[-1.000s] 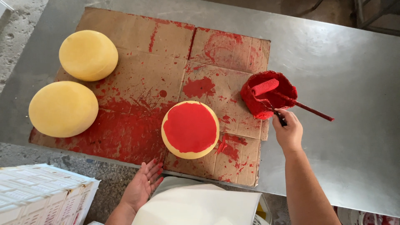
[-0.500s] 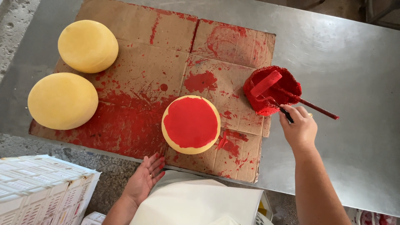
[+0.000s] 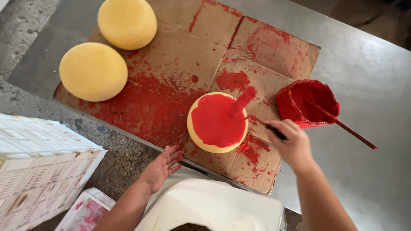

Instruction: Applying red wax to cheese wheels using a brush and placing them in a crate for storage.

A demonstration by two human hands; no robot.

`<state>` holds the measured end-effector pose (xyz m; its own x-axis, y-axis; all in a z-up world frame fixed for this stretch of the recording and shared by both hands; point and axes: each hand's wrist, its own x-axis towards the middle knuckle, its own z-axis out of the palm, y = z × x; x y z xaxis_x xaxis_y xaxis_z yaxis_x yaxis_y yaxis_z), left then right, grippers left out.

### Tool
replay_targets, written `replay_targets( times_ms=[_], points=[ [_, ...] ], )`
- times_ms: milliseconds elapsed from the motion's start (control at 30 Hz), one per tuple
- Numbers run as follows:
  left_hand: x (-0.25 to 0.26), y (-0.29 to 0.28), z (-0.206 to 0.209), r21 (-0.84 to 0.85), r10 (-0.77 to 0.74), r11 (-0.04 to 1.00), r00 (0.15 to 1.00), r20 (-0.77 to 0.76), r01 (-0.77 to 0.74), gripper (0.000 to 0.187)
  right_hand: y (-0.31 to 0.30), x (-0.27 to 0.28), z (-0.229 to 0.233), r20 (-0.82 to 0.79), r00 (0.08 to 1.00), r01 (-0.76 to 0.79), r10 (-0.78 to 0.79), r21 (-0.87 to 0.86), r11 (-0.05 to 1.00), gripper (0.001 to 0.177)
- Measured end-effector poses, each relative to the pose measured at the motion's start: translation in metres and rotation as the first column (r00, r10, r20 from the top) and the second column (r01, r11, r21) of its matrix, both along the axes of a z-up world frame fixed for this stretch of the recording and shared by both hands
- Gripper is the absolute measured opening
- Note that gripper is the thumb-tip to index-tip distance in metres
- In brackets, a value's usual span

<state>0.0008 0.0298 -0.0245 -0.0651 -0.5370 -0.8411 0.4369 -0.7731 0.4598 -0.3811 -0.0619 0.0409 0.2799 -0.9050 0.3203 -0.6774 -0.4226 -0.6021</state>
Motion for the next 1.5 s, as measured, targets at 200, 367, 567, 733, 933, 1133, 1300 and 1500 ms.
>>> replay_targets(
  times_ms=[200, 367, 567, 733, 933, 1133, 1300, 1500],
  points=[
    [0.029, 0.002, -0.005, 0.027, 0.023, 0.999, 1.0, -0.017, -0.023, 0.071, -0.022, 0.082, -0.04, -0.104, 0.984, -0.126, 0.147, 0.18, 0.976, 0.024],
    [0.069, 0.012, -0.029, 0.006, 0.058, 0.998, 0.996, -0.074, -0.058, 0.076, -0.04, 0.132, -0.042, -0.255, 0.939, -0.17, 0.231, 0.241, 0.956, 0.026],
    [0.116, 0.023, -0.041, 0.016, 0.096, 0.995, 0.988, -0.121, -0.095, 0.076, -0.049, 0.144, -0.012, -0.455, 0.849, -0.241, 0.268, 0.118, 0.963, 0.017],
    [0.147, 0.025, -0.062, 0.001, 0.109, 0.994, 0.98, -0.168, -0.111, 0.075, -0.052, 0.146, -0.016, -0.755, 0.636, -0.073, 0.16, 0.148, 0.986, 0.019],
    [0.177, 0.012, -0.055, -0.012, 0.063, 0.998, 0.98, -0.188, -0.066, 0.073, -0.011, 0.192, -0.062, -0.788, 0.608, 0.163, 0.1, 0.247, 0.955, 0.03],
    [0.208, -0.005, -0.044, 0.069, 0.039, 0.997, 0.986, -0.16, -0.028, 0.068, 0.074, 0.226, -0.024, -0.507, 0.861, 0.398, -0.039, 0.624, 0.672, 0.034],
    [0.223, -0.018, -0.039, 0.089, -0.014, 0.996, 0.989, -0.149, 0.028, 0.063, 0.046, 0.275, -0.026, -0.44, 0.863, 0.492, -0.248, 0.62, 0.611, 0.038],
    [0.225, -0.04, -0.031, 0.049, -0.133, 0.989, 0.982, -0.133, 0.14, 0.063, 0.092, 0.262, -0.064, -0.352, 0.856, 0.517, -0.379, 0.581, 0.629, 0.034]
  ],
)
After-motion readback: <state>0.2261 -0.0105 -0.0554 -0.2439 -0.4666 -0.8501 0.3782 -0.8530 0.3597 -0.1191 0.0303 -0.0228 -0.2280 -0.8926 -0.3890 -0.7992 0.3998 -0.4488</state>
